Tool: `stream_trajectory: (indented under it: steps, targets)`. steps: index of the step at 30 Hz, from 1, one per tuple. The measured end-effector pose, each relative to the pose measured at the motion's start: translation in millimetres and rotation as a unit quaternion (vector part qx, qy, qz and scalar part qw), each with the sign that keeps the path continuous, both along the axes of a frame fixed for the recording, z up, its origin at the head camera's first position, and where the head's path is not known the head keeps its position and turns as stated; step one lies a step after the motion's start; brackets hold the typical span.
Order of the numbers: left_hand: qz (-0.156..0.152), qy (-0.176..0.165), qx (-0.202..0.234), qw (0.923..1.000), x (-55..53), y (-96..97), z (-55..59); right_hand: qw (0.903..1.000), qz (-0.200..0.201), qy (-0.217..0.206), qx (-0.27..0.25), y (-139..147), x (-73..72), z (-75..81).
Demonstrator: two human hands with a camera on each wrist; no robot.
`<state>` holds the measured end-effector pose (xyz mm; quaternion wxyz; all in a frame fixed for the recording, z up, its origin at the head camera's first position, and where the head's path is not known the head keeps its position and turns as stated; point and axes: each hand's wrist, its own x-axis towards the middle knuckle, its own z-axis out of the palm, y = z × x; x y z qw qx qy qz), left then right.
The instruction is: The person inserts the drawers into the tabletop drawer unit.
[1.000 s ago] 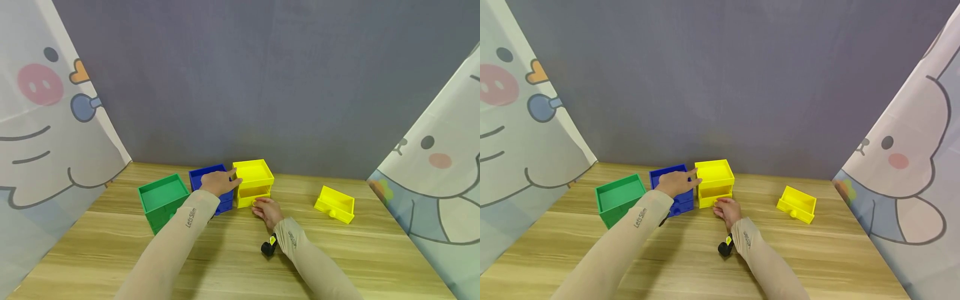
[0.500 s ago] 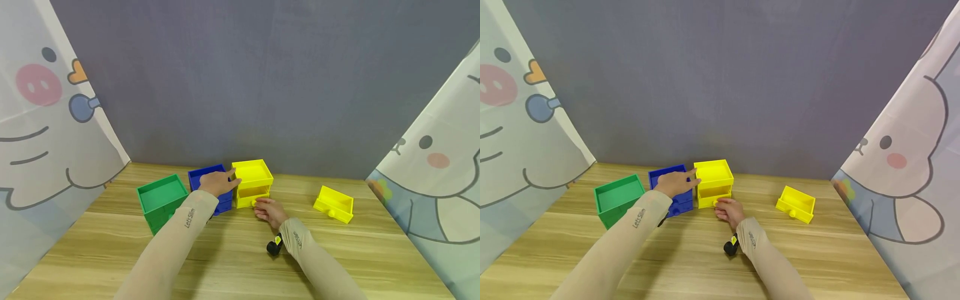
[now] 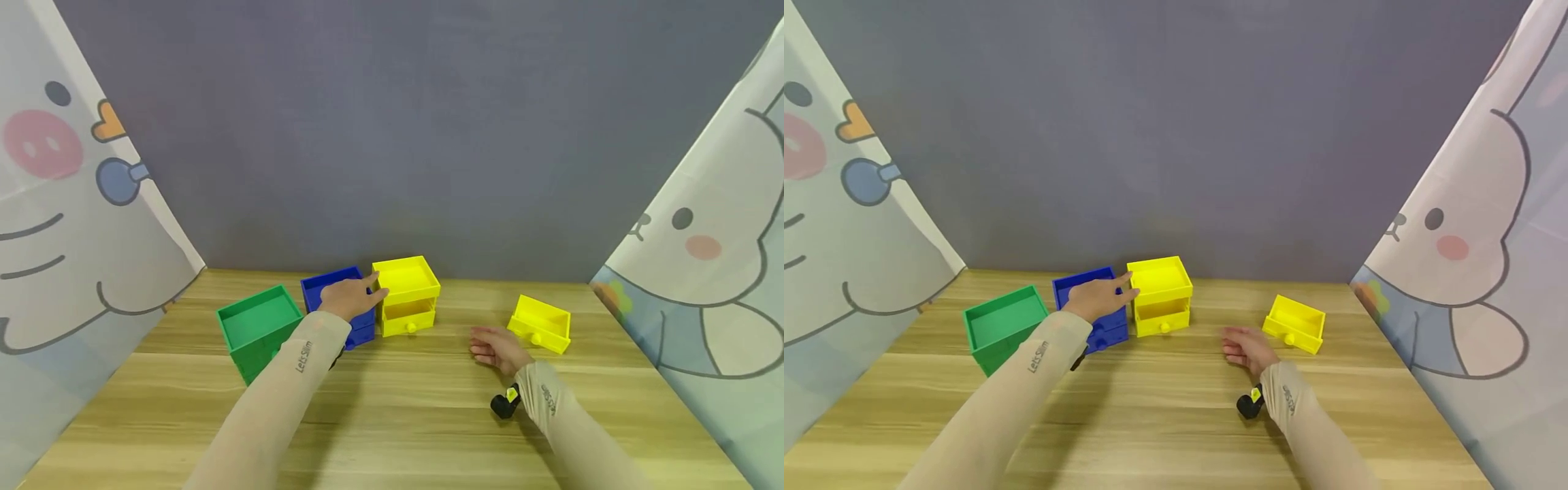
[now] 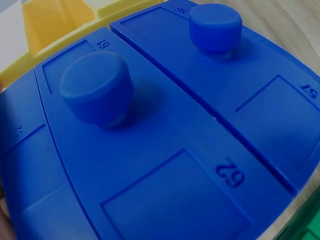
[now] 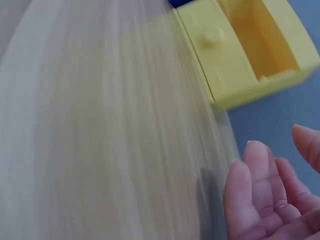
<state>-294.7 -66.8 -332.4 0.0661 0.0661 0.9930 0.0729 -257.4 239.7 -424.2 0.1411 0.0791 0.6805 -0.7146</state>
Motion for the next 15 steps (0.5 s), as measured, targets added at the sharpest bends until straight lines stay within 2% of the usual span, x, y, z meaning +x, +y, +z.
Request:
stream_trajectory:
  steps: [4,10,15]
  targets:
    - [0.002,-0.001,0.009,1.0,-0.1,-1.3,-0.6,0.9997,0.003,0.019,0.017,25.1,6.6,3.0]
    - [-0.001,-0.005,0.028,0.9996,-0.7,-1.6,-2.0,0.9894,0.073,0.067,0.107,66.5,12.9,-5.2]
    - [0.0,-0.003,0.035,0.9994,-1.2,-2.8,-1.6,0.9884,0.1,0.038,0.108,92.6,19.6,-1.3]
